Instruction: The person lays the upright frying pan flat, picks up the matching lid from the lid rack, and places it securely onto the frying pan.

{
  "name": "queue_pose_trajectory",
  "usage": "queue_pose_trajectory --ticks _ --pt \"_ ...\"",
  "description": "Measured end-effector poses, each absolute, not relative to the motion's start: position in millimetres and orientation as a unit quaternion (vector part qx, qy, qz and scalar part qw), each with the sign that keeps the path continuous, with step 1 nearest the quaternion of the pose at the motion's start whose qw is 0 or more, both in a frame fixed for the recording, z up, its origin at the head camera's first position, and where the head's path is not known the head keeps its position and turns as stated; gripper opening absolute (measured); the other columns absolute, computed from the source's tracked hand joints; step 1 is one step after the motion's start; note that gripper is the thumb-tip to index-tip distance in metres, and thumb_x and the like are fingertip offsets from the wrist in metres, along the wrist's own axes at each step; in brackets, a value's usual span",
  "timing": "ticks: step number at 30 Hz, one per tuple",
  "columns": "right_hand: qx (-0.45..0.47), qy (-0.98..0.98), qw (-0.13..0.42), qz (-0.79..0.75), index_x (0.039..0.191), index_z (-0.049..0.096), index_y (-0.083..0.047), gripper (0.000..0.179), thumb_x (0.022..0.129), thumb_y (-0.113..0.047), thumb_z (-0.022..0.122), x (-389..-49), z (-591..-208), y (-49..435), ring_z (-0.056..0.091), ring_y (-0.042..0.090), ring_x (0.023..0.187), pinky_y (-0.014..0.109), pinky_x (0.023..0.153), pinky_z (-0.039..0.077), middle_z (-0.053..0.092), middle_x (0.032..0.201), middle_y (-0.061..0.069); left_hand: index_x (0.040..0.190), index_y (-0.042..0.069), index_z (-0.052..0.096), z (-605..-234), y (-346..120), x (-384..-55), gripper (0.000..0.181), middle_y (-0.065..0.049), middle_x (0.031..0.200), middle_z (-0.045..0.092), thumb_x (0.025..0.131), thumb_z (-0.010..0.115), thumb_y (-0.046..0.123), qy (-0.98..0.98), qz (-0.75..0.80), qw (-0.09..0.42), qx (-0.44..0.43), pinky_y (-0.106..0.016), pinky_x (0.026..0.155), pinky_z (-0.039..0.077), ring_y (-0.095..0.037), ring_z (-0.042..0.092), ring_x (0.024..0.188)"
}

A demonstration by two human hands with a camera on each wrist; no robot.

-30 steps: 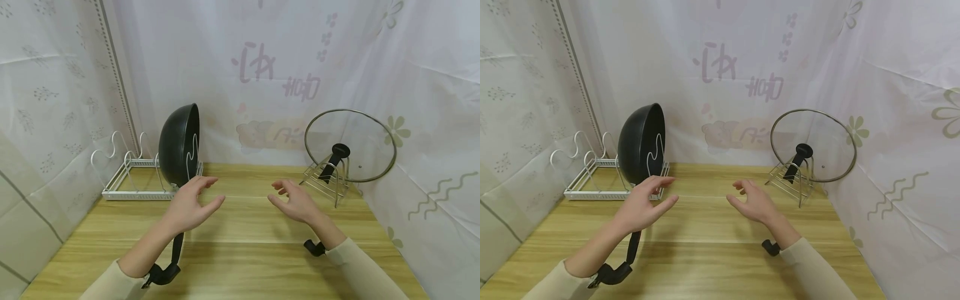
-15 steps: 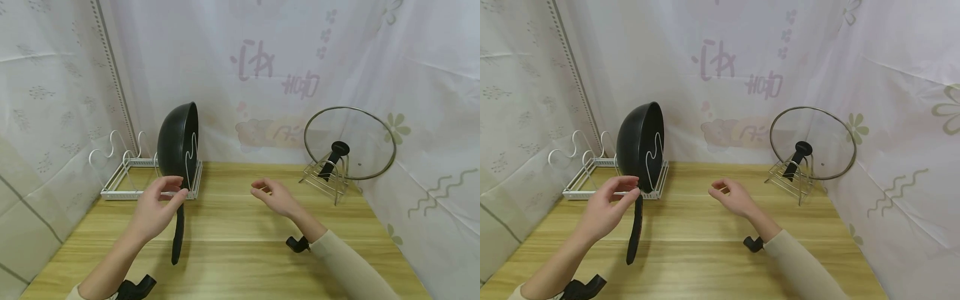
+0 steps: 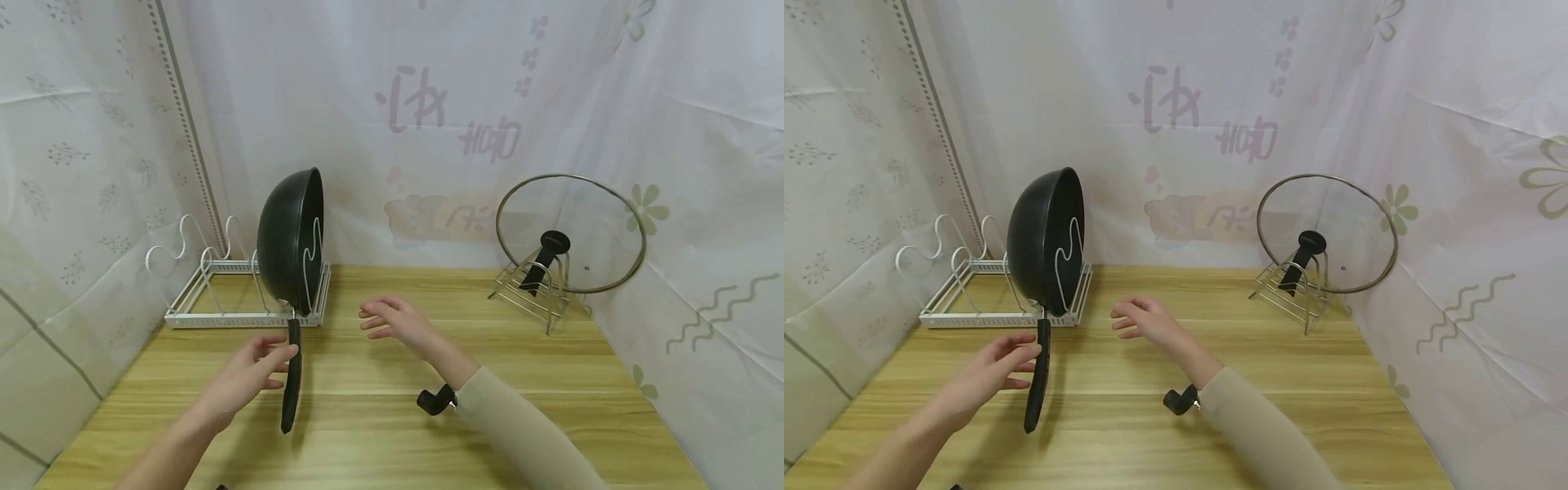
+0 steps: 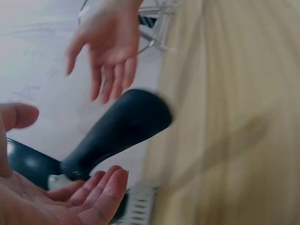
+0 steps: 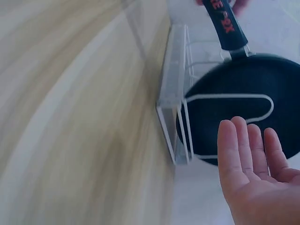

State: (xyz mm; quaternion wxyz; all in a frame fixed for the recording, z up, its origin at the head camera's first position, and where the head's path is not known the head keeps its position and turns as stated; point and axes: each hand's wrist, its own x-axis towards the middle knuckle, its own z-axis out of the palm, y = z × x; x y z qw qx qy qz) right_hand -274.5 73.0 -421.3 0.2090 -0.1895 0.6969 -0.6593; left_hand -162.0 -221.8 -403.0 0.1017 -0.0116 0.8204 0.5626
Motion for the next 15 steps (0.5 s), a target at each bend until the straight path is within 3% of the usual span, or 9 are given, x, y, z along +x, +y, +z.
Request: queue_pose_trajectory --ticks 3,8,15 --pt "-0.175 0.670 0.235 -0.682 0.147 0.057 0.005 0.052 0.114 -0.034 0.056 -275 -425 56 0.060 0.051 0.140 0.043 0.106 0.062 0.065 0.145 0.021 0.156 -0.008 0.042 -414 -221 -161 0.066 -0.024 0.148 0.058 0.113 0.060 0.038 0.794 0.592 0.137 -0.038 -0.038 0.092 0.062 -0.034 0.064 0.125" --pt "-0.148 0.629 0.264 -0.716 0.145 0.061 0.008 0.051 0.114 -0.033 0.055 -278 -436 25 0.060 0.052 0.142 0.050 0.111 0.059 0.068 0.140 0.019 0.143 -0.006 0.050 -431 -221 -160 0.056 -0.010 0.123 0.070 0.113 0.058 0.040 0.725 0.656 0.205 -0.043 -0.037 0.090 0.062 -0.025 0.073 0.112" --pt "-0.125 0.583 0.315 -0.739 0.151 0.053 0.012 0.058 0.114 -0.032 0.056 -278 -450 -13 0.064 0.046 0.137 0.053 0.117 0.054 0.060 0.153 0.029 0.120 0.016 0.066 -447 -225 -161 0.026 0.002 0.108 0.075 0.115 0.052 0.037 0.621 0.724 0.299 0.008 -0.037 0.090 0.063 -0.016 0.075 0.100"
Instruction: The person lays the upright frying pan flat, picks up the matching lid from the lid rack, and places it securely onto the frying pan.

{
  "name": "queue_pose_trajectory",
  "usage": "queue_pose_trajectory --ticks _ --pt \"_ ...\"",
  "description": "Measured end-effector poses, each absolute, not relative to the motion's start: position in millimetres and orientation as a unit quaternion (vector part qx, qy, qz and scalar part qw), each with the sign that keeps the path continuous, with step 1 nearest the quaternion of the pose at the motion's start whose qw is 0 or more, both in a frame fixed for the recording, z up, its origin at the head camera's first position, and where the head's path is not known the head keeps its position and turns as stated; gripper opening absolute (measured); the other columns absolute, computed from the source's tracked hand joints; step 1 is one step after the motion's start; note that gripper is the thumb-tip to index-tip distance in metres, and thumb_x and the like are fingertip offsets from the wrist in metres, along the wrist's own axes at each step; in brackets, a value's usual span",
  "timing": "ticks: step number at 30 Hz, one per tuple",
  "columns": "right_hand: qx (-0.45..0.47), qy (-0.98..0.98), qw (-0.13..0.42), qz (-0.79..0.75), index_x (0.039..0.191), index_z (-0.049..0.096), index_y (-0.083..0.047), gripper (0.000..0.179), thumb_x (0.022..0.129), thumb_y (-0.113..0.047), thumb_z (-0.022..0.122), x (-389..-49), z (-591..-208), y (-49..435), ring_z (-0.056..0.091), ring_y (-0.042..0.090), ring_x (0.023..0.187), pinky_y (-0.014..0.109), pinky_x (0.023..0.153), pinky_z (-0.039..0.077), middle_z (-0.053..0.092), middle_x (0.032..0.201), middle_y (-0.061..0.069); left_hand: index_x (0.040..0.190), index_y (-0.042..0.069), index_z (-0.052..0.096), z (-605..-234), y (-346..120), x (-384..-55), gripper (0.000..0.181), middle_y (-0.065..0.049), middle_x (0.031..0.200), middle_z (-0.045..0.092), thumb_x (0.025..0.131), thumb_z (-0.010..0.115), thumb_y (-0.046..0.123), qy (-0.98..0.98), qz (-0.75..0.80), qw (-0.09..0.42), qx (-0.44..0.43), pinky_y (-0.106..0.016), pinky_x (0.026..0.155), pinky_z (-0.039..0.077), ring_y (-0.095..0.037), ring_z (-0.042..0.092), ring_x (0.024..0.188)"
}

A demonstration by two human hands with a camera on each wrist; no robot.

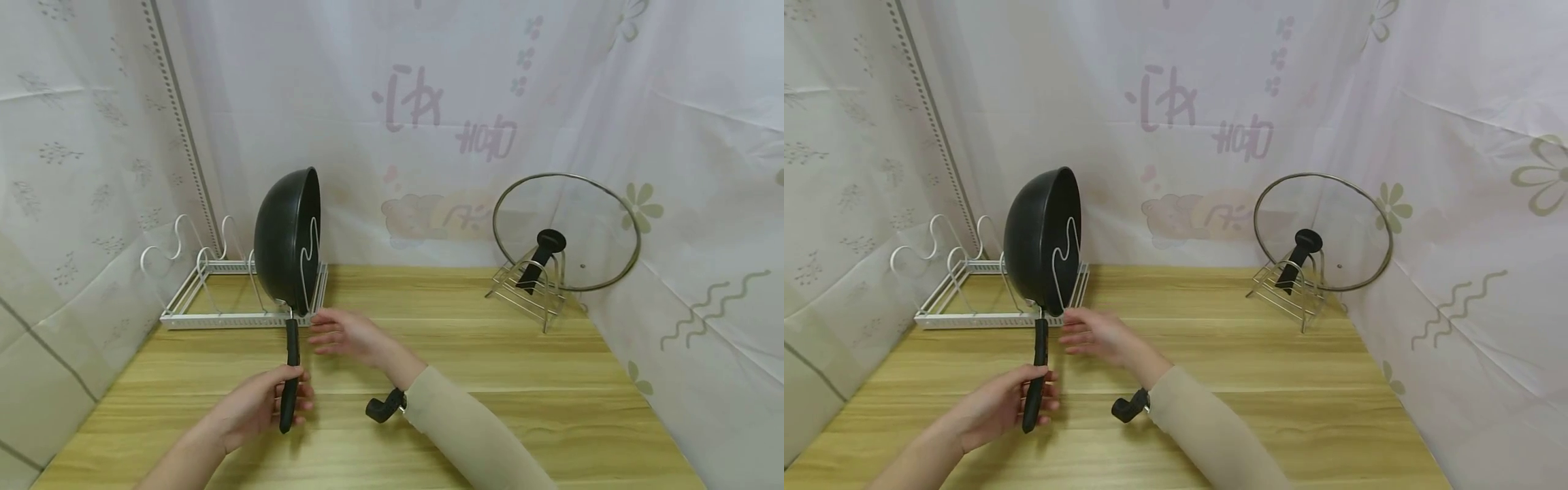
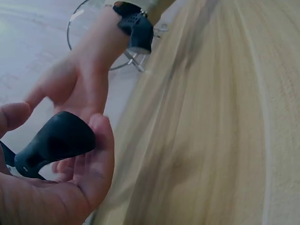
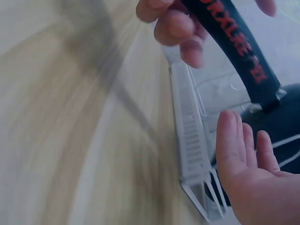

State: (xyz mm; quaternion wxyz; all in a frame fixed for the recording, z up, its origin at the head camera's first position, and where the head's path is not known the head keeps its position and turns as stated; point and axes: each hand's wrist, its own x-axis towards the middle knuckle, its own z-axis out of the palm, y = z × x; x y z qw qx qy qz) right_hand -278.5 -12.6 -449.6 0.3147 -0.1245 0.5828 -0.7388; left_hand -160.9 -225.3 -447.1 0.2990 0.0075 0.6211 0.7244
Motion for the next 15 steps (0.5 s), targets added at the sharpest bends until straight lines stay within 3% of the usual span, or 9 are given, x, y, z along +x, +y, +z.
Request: queue_pose_trajectory --ticks 6,8,11,13,15 --pt "-0.106 0.544 0.348 -0.756 0.123 0.067 -0.007 0.032 0.110 -0.036 0.061 -274 -452 -38 0.068 0.022 0.108 0.043 0.108 0.058 0.067 0.124 0.008 0.120 0.015 0.066 -452 -224 -162 0.027 0.001 0.108 0.071 0.115 0.049 0.036 0.602 0.732 0.319 0.023 -0.035 0.092 0.060 -0.015 0.071 0.099" --pt "-0.107 0.531 0.363 -0.758 0.115 0.067 -0.010 0.028 0.110 -0.037 0.060 -274 -452 -45 0.069 0.020 0.103 0.039 0.105 0.059 0.069 0.125 0.012 0.118 0.015 0.065 -453 -224 -163 0.027 0.002 0.105 0.068 0.115 0.048 0.036 0.598 0.732 0.324 0.023 -0.034 0.091 0.060 -0.015 0.069 0.097" --pt "-0.106 0.508 0.383 -0.764 0.112 0.069 -0.007 0.030 0.111 -0.035 0.060 -273 -451 -55 0.073 0.020 0.103 0.043 0.112 0.058 0.070 0.134 0.021 0.112 0.017 0.064 -454 -223 -164 0.025 0.004 0.099 0.065 0.115 0.048 0.036 0.595 0.733 0.329 0.024 -0.030 0.085 0.059 -0.013 0.065 0.091" --pt "-0.106 0.495 0.394 -0.767 0.112 0.069 -0.007 0.028 0.111 -0.033 0.059 -273 -451 -60 0.074 0.019 0.102 0.048 0.118 0.054 0.071 0.131 0.020 0.108 0.018 0.063 -455 -223 -164 0.025 0.005 0.095 0.064 0.115 0.048 0.036 0.593 0.733 0.332 0.026 -0.028 0.082 0.058 -0.011 0.064 0.087" --pt "-0.110 0.484 0.404 -0.768 0.108 0.069 -0.009 0.025 0.112 -0.031 0.058 -273 -450 -65 0.073 0.017 0.100 0.049 0.117 0.054 0.073 0.119 0.012 0.104 0.019 0.063 -457 -222 -164 0.024 0.008 0.091 0.064 0.115 0.049 0.035 0.590 0.735 0.333 0.023 -0.026 0.079 0.057 -0.009 0.063 0.083"
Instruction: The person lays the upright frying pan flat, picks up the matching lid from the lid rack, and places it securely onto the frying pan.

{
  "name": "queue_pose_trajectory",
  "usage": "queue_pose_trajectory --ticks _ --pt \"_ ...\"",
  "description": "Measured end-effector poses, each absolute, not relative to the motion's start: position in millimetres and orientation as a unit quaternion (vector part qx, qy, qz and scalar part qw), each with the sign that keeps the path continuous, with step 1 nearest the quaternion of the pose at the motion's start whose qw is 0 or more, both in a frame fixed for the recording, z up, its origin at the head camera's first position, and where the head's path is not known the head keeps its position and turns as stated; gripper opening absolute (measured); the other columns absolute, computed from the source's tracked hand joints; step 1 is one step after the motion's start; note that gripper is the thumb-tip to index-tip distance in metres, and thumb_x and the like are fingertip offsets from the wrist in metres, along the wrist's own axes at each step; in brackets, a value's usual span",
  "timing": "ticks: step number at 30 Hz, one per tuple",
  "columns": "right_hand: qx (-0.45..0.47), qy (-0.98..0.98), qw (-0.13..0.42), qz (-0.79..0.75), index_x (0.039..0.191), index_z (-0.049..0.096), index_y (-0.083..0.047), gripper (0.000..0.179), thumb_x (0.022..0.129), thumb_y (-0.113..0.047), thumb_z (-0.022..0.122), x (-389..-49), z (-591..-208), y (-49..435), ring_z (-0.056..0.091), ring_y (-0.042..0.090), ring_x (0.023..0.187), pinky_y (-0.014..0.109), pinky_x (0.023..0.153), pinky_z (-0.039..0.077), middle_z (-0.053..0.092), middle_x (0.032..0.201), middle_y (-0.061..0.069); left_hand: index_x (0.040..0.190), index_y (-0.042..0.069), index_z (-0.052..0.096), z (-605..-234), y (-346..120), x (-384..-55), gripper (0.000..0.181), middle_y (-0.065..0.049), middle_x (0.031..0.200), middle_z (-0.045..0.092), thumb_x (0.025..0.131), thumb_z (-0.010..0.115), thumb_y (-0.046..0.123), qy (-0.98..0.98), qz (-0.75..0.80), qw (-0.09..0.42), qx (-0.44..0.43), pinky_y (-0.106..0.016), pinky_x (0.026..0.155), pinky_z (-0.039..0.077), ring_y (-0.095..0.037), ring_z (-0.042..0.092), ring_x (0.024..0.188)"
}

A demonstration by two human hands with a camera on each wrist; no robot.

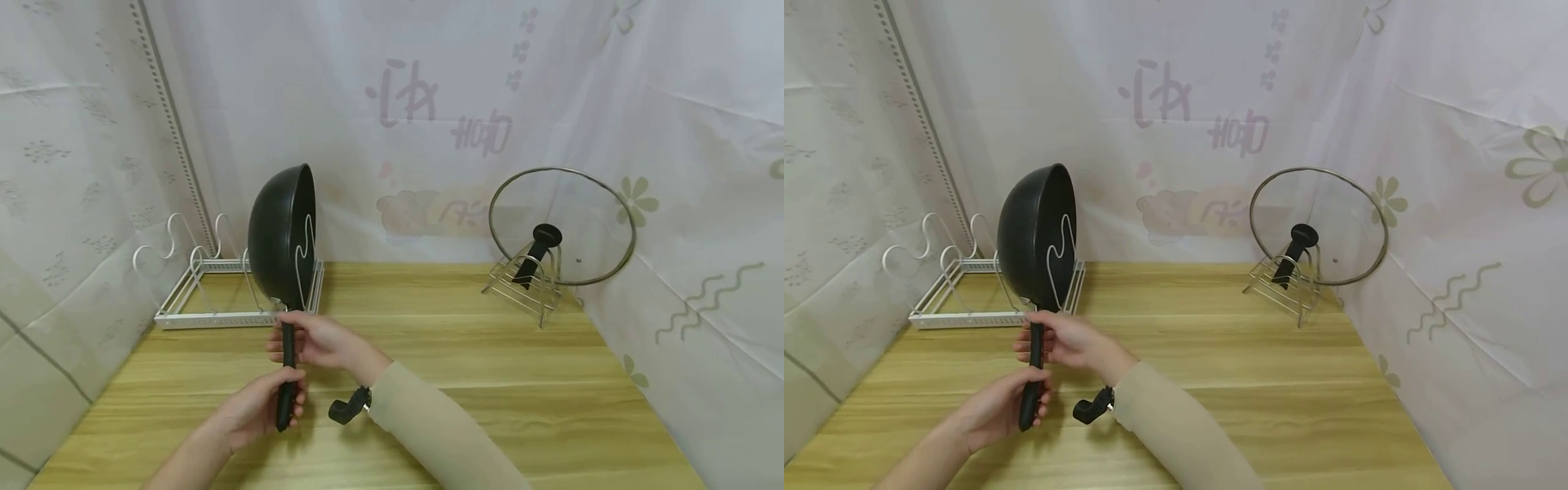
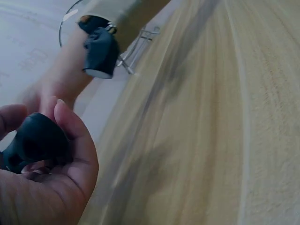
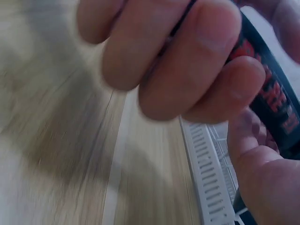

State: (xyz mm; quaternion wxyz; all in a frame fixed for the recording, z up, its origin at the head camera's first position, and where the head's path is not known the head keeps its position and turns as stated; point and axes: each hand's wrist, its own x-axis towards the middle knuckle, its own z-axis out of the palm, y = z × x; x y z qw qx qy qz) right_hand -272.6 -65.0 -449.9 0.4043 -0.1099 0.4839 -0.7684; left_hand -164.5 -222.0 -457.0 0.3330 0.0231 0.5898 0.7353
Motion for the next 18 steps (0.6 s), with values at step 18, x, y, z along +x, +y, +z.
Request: queue_pose_trajectory --ticks 18 --pt "-0.097 0.442 0.443 -0.774 0.079 0.056 -0.017 0.037 0.115 -0.025 0.055 -275 -454 -84 0.054 0.001 0.061 0.017 0.066 0.054 0.052 0.072 -0.009 0.084 0.022 0.047 -467 -203 -169 0.027 0.013 0.069 0.046 0.110 0.049 0.024 0.565 0.759 0.323 0.003 -0.016 0.055 0.043 0.000 0.047 0.055"
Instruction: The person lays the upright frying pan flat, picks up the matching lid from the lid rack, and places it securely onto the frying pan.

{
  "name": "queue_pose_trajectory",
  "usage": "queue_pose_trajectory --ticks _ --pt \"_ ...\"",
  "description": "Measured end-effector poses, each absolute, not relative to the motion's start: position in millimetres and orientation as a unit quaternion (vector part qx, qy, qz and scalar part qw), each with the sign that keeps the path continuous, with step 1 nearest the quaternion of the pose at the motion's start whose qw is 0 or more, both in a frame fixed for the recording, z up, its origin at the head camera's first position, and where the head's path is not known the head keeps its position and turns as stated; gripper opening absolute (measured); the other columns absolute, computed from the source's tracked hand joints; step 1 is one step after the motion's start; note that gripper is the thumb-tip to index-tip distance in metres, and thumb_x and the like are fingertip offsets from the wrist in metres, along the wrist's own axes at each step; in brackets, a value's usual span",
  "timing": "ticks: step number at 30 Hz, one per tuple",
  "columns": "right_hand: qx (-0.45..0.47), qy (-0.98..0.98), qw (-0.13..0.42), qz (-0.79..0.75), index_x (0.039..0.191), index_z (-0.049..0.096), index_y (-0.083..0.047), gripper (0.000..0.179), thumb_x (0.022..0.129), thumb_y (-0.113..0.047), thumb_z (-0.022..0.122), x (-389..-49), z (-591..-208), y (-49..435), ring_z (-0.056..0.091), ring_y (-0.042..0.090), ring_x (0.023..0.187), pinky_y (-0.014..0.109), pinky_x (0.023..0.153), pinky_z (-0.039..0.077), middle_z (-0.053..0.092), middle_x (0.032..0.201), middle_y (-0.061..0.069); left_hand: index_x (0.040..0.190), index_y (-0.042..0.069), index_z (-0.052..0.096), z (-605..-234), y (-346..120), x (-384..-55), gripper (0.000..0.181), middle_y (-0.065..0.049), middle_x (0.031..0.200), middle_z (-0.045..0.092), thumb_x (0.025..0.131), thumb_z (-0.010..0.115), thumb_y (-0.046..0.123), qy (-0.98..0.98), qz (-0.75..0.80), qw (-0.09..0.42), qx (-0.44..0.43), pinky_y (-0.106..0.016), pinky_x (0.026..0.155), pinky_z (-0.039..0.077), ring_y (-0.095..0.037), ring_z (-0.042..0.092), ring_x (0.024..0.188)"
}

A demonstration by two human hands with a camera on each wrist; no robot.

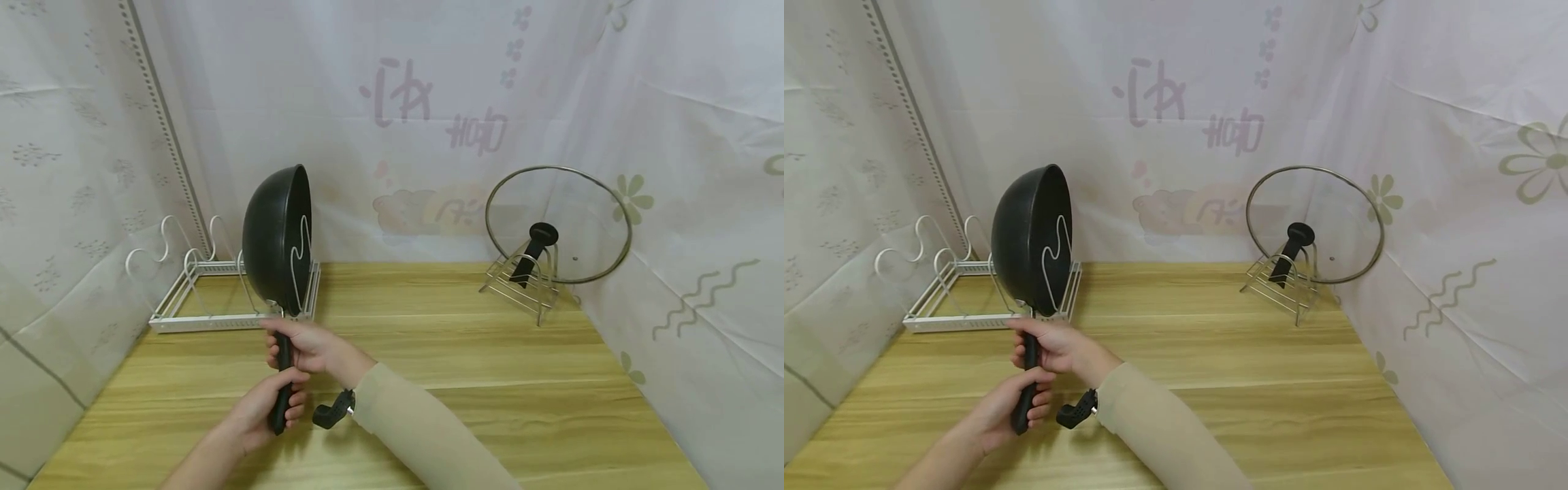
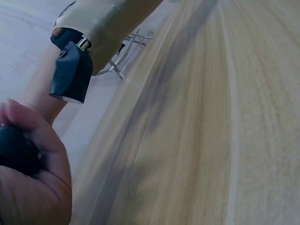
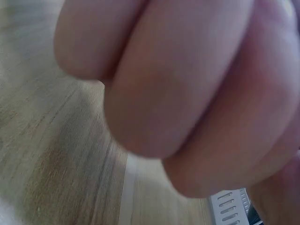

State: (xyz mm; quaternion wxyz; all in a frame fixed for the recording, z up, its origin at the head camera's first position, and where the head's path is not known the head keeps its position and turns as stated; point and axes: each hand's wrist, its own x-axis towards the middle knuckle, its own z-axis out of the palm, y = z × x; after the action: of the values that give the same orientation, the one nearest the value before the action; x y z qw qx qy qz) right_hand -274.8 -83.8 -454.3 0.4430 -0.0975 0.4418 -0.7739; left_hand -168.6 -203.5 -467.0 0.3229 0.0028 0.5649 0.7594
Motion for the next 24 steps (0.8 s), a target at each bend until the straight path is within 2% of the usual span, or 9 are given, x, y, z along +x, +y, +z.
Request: queue_pose_trajectory --ticks 3,6,13,19,24 --pt "-0.091 0.436 0.456 -0.770 0.072 0.048 -0.020 0.046 0.116 -0.028 0.054 -274 -453 -85 0.043 0.000 0.055 0.015 0.058 0.041 0.044 0.067 -0.011 0.082 0.023 0.045 -467 -202 -168 0.029 0.015 0.065 0.044 0.110 0.049 0.024 0.558 0.765 0.322 0.000 -0.014 0.051 0.039 0.002 0.045 0.051" --pt "-0.085 0.431 0.465 -0.769 0.066 0.042 -0.022 0.052 0.116 -0.029 0.052 -273 -452 -86 0.039 -0.001 0.052 0.015 0.055 0.035 0.038 0.063 -0.013 0.078 0.025 0.042 -468 -200 -168 0.032 0.017 0.059 0.041 0.109 0.049 0.022 0.553 0.768 0.323 -0.003 -0.014 0.047 0.036 0.004 0.043 0.046" --pt "-0.077 0.440 0.459 -0.768 0.064 0.038 -0.023 0.051 0.114 -0.022 0.051 -270 -450 -89 0.037 -0.002 0.049 0.013 0.052 0.034 0.035 0.059 -0.014 0.071 0.026 0.039 -471 -194 -166 0.036 0.017 0.053 0.038 0.106 0.050 0.021 0.587 0.757 0.285 -0.017 -0.014 0.043 0.034 0.003 0.041 0.041" --pt "-0.080 0.448 0.451 -0.768 0.066 0.038 -0.022 0.049 0.114 -0.018 0.049 -271 -449 -90 0.036 -0.002 0.048 0.013 0.051 0.033 0.034 0.058 -0.014 0.069 0.026 0.040 -471 -193 -164 0.040 0.017 0.052 0.040 0.108 0.046 0.023 0.576 0.768 0.279 -0.015 -0.015 0.042 0.033 0.002 0.042 0.041" --pt "-0.079 0.449 0.452 -0.767 0.066 0.037 -0.023 0.049 0.114 -0.018 0.046 -270 -450 -92 0.034 -0.003 0.047 0.013 0.050 0.031 0.033 0.057 -0.014 0.059 0.025 0.034 -470 -186 -161 0.049 0.015 0.048 0.036 0.106 0.048 0.021 0.615 0.753 0.231 -0.037 -0.016 0.037 0.031 0.001 0.037 0.036"
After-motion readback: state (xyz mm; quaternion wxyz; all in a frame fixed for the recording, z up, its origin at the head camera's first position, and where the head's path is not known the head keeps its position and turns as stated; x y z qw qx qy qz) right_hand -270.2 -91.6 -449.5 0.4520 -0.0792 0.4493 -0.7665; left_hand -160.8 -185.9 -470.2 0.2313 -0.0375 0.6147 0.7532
